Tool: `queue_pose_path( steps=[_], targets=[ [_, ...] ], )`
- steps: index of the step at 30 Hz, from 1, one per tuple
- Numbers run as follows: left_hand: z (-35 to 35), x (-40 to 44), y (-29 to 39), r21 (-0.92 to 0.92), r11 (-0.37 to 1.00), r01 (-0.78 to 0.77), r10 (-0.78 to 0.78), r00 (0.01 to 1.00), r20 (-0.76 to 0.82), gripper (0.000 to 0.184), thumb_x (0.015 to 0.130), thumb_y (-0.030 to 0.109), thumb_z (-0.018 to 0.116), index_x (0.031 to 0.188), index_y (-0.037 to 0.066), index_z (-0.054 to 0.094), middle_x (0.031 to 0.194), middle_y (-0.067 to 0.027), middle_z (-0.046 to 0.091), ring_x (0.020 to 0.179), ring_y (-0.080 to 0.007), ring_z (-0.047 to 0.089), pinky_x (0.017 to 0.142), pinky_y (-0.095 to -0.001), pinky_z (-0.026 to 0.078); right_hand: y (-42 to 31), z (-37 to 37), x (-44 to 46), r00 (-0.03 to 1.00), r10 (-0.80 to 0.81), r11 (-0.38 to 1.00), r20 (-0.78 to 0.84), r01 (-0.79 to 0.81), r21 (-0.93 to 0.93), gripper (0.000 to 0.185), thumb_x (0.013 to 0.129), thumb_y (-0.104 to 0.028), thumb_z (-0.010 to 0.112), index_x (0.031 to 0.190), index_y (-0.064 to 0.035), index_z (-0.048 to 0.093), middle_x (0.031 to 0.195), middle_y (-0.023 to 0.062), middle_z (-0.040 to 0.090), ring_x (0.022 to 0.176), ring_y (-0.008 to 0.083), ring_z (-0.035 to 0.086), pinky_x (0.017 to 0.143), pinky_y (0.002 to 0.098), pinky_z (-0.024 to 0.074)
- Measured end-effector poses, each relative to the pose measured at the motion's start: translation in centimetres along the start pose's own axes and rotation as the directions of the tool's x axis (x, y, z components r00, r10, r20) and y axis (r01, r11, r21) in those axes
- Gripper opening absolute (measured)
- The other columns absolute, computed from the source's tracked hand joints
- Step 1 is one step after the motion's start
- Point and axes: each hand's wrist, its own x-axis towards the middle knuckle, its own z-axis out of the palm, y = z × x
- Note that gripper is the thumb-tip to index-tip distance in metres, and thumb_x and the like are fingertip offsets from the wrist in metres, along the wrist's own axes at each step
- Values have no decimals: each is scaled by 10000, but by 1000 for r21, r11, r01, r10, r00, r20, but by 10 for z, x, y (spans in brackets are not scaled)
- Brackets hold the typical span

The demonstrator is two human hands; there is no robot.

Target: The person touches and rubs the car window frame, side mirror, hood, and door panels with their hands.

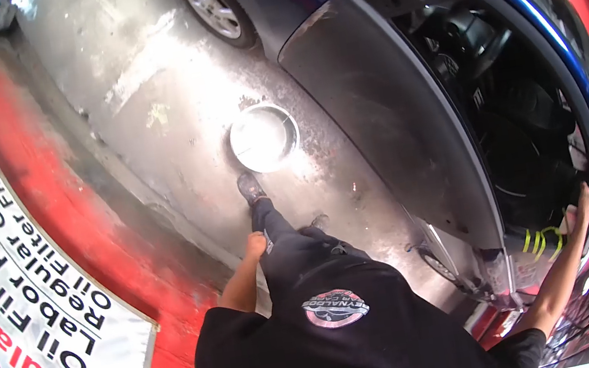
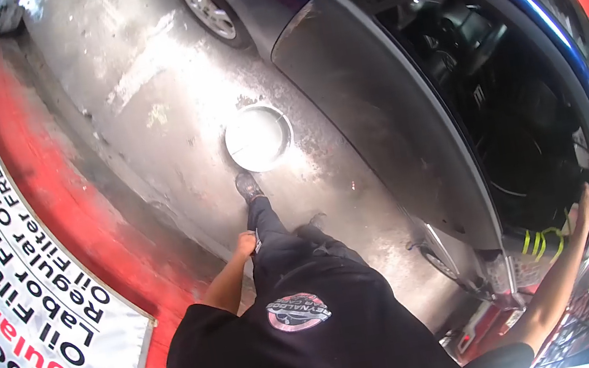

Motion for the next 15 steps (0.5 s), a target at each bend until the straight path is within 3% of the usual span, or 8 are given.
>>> queue_pose_path(
  steps=[2,3,4,6,7,10,12,15],
  targets=[
    [-8,-8,24,127,986,-110,104,993,51,276,850,197,574,948,29,769,1046,-204,748,1012,-360,710,918,-390,566,0,11,-6,998,17,999,-59,-19,-30,751,998,-386,614,1591,-12,343,1599,295,376,1478,443,376,1205,464,345],
    [-15,-19,47,74,997,-17,8,993,121,261,882,174,567,1009,53,760,1001,-177,752,924,-360,723,802,-456,599,0,19,-11,989,-35,999,-143,34,-12,731,1011,-379,601,1601,-38,337,1603,292,367,1481,452,364,1197,472,354],
    [-12,-26,61,107,993,-38,26,993,117,261,882,174,567,1009,53,760,1001,-177,752,924,-360,723,802,-456,599,-9,16,-22,982,-57,997,-180,66,41,717,1015,-348,605,1607,-52,330,1614,298,338,1488,452,349,1189,477,362],
    [-10,-27,81,-15,985,170,-168,982,86,263,936,185,567,1106,84,740,955,-135,733,830,-343,710,653,-519,592,-53,-12,-50,969,-50,977,-241,97,188,722,1003,-265,636,1627,-106,311,1639,315,266,1505,461,314,1208,462,338],
    [-13,-24,89,-46,986,162,-153,977,145,286,978,234,580,1199,104,707,929,-105,703,749,-295,681,558,-514,567,-63,-17,-61,918,-134,951,-374,225,211,728,1005,-235,635,1640,-143,289,1644,318,253,1513,464,300,1210,465,336],
    [-14,-57,142,80,990,115,-121,990,77,322,980,286,599,1226,104,700,900,-104,693,695,-258,668,561,-469,572,-81,-30,-92,913,-59,918,-404,209,338,735,1009,-238,625,1652,-268,270,1680,255,241,1515,449,316,1197,484,370],
    [-2,-74,162,156,988,15,-23,999,46,351,987,296,592,1270,110,686,878,-96,679,667,-235,658,551,-436,572,-62,-14,-103,910,-17,858,-415,227,460,724,1008,-252,623,1648,-274,286,1682,219,272,1532,408,311,1214,487,345],
    [20,-88,191,252,968,-21,12,999,38,409,983,273,542,1358,140,641,1062,-115,706,745,-254,675,614,-417,577,-31,7,-145,928,57,796,-368,179,577,659,1022,-265,610,1627,-257,350,1657,243,314,1525,409,330,1213,475,341]
  ],
)
